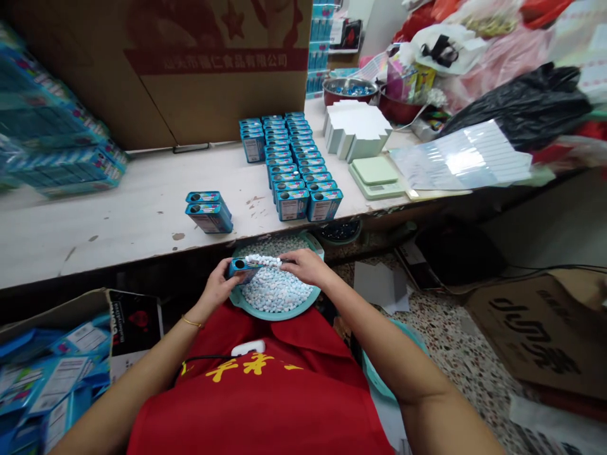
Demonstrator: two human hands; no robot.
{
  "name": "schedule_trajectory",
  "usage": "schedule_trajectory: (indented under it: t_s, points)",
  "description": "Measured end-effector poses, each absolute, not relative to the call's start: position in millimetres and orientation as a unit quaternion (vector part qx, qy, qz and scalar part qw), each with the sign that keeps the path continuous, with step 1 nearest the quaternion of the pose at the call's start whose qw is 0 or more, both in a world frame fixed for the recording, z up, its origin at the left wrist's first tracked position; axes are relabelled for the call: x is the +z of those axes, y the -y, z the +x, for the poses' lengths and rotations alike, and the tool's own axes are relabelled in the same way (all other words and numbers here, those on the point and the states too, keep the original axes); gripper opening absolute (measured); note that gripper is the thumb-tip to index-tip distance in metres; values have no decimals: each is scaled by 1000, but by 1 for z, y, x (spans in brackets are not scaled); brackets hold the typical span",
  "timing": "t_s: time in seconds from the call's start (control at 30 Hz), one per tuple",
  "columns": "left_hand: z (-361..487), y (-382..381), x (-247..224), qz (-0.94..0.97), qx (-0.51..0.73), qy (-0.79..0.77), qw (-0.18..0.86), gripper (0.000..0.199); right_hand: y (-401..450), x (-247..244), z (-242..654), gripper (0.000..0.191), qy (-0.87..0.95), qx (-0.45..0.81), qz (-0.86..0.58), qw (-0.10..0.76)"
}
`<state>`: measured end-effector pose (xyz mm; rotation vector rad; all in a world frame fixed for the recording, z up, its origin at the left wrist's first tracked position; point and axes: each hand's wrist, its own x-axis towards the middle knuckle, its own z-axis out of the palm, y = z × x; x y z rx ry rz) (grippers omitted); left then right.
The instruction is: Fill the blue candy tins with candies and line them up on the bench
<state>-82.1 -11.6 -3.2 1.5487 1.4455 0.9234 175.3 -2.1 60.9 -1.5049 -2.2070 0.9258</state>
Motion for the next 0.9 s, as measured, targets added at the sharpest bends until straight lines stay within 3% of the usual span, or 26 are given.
schedule_trajectory:
  t_s: [0.2,0.33,0.57,0.9]
  points:
    - [-69,14,-3,646,324,-581,375,38,-1,111,152,28,829,188,-526,-42]
    - [-68,16,-5,658,325,-571,367,38,-1,131,132,30,834,131,-526,-103]
    - [-71,12,-10,630,344,-575,394,42,-8,145,117,28,837,100,-524,-120]
    - [-67,10,-13,621,358,-562,413,42,-1,142,131,24,831,118,-538,-75]
